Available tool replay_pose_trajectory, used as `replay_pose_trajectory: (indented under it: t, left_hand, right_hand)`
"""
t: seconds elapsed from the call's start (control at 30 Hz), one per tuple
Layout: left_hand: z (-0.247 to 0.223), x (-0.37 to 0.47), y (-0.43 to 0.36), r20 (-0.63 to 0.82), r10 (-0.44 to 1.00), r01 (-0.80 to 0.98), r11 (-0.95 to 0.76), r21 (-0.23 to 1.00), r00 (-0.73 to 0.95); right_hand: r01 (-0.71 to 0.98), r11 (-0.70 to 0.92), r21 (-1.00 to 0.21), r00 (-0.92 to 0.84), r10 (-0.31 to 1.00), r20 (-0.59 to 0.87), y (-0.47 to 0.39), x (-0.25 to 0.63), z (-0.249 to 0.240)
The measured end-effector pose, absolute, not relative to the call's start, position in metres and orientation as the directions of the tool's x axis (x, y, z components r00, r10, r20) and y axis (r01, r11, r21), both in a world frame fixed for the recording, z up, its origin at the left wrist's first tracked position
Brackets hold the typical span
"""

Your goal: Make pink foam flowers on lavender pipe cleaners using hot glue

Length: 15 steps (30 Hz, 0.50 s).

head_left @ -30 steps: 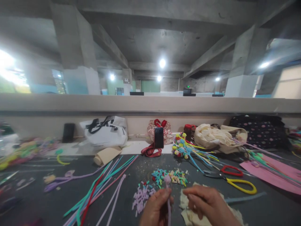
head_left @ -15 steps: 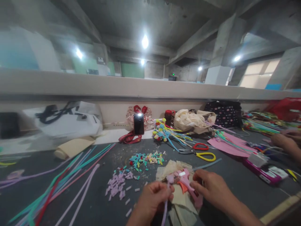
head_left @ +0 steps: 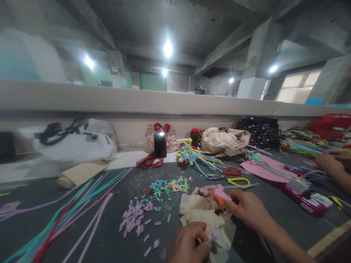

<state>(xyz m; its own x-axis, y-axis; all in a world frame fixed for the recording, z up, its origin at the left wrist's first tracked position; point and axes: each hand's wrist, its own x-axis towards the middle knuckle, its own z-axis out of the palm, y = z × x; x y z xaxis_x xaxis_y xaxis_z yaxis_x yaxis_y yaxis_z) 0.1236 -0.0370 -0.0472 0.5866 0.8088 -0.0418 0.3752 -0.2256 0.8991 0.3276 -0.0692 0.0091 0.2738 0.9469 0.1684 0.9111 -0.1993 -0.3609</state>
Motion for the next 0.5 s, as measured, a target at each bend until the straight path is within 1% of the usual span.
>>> replay_pose_trajectory:
  t: [0.1, 0.2, 0.27, 0.37, 0.43, 0.5]
  left_hand:
    - [-0.051, 0.124, -0.036, -0.011, 0.786, 0.362, -0.272, 0.892, 0.618]
    - [-0.052, 0.123, -0.036, 0.011, 0.78, 0.351, -0.295, 0.889, 0.626]
    - [-0.051, 0.123, -0.036, 0.022, 0.778, 0.357, -0.313, 0.88, 0.628]
    - [-0.051, 0.122, -0.036, 0.032, 0.779, 0.354, -0.321, 0.878, 0.626]
    - [-0.052, 0.121, -0.035, 0.028, 0.788, 0.35, -0.304, 0.886, 0.615]
    - [-0.056, 0.12, -0.033, 0.031, 0.782, 0.342, -0.308, 0.888, 0.623]
  right_hand:
    - [0.869, -0.201, -0.452, 0.314, 0.93, 0.191, -0.066, 0.336, 0.022]
    - [0.787, -0.169, -0.593, 0.366, 0.902, 0.229, -0.064, 0.338, 0.029]
    - [0.711, -0.141, -0.689, 0.408, 0.881, 0.24, -0.062, 0.337, 0.03]
    - [0.567, -0.089, -0.819, 0.44, 0.873, 0.209, -0.059, 0.333, 0.029]
    - [0.465, -0.037, -0.884, 0.433, 0.881, 0.191, -0.057, 0.331, 0.029]
    - [0.385, 0.018, -0.923, 0.427, 0.883, 0.195, -0.055, 0.33, 0.031]
